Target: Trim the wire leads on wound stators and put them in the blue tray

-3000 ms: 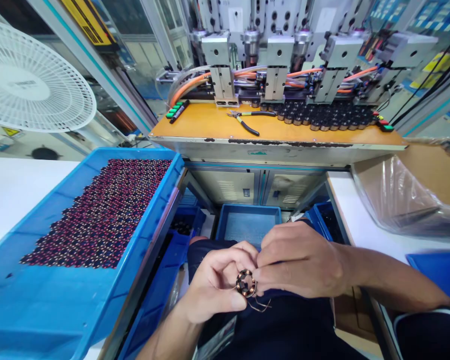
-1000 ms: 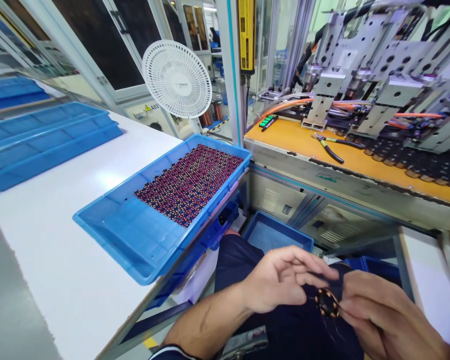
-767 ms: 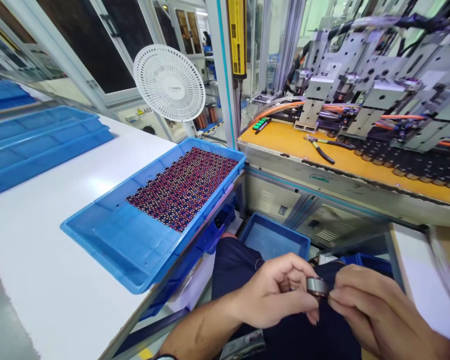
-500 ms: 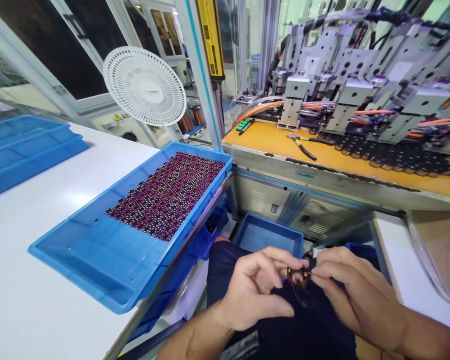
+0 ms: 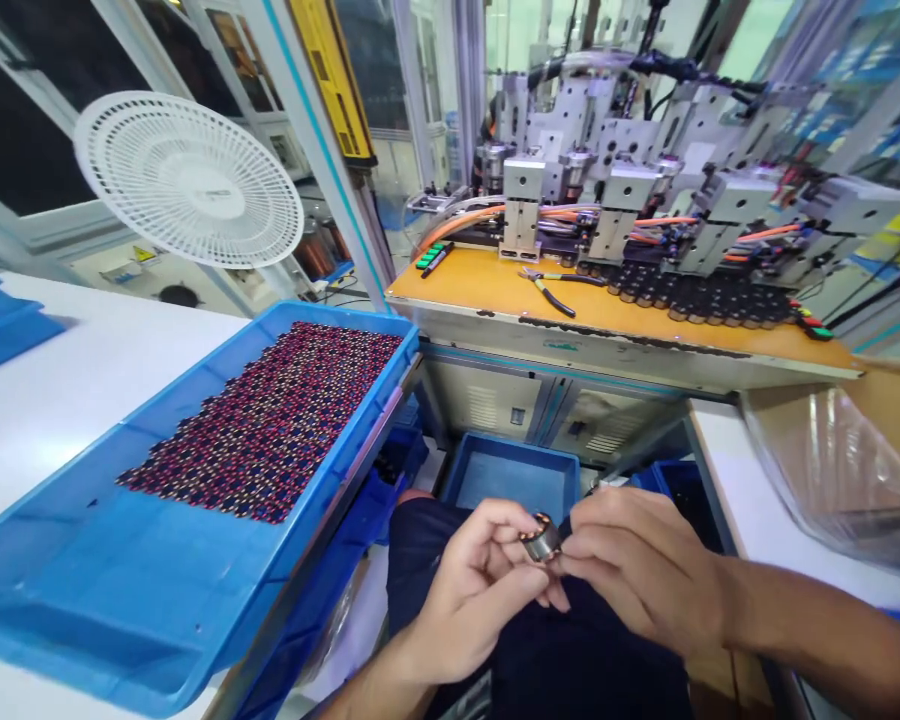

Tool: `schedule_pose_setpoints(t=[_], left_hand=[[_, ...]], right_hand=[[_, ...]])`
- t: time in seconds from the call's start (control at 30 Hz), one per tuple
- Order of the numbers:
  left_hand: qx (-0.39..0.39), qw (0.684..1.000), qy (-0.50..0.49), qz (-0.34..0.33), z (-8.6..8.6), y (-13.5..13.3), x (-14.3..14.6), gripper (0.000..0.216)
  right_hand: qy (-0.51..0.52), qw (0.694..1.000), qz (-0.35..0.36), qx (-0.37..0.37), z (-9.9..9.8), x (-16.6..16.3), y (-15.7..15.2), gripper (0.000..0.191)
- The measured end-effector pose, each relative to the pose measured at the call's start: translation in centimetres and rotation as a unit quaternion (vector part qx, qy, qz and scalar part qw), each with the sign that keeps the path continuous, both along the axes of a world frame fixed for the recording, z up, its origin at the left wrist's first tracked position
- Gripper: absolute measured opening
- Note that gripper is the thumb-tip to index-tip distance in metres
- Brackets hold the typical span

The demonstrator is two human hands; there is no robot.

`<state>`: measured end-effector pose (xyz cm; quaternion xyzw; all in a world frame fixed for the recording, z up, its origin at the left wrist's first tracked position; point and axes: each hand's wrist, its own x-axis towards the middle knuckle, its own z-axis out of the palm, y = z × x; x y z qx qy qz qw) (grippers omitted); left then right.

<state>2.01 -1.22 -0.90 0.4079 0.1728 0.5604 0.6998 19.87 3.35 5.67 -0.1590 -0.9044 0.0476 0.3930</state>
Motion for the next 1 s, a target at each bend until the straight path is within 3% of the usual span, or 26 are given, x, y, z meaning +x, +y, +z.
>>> schedule_pose_setpoints(t=[0.13,0.23,0.3,0.4,0.47,0.6,0.73,1.0], left_hand=[[0.033,0.996,-0.045,0.067,0.49,0.11,-0.26,0.025],[0.0,0.995,-0.084,0.054,0.61,0.35,-0.45,0.033],[-0.03,0.997,-0.066,0.016,0.65,0.6,-0.43,0.038],[-0.056,0.993,-0.006,-0.103,0.55,0.87,-0.22,0.048],[-0.049,0.989,0.012,-0.139,0.4,0.82,-0.12,0.044],[-0.017,0.998,0.027,-0.047,0.28,0.38,-0.1,0.019],[0.026,0.997,0.043,0.062,0.41,0.2,0.02,0.02],[0.077,0.973,0.089,0.2,0.29,0.62,0.38,0.025]], right_hand=[[0.017,0.997,-0.054,-0.05,-0.19,-0.31,-0.1,0.019],[0.022,0.996,-0.039,-0.071,0.07,-0.32,-0.12,0.022],[0.029,0.997,-0.005,-0.071,0.25,-0.25,-0.06,0.024],[0.037,0.996,0.04,-0.07,0.38,-0.08,0.15,0.023],[0.034,0.995,0.047,-0.078,0.41,0.07,0.27,0.022],[0.029,0.995,0.02,-0.088,0.38,0.36,0.16,0.022],[0.037,0.988,-0.029,-0.145,0.2,0.38,-0.11,0.018],[0.109,0.97,-0.039,-0.213,-0.57,-0.12,-0.45,0.011]])
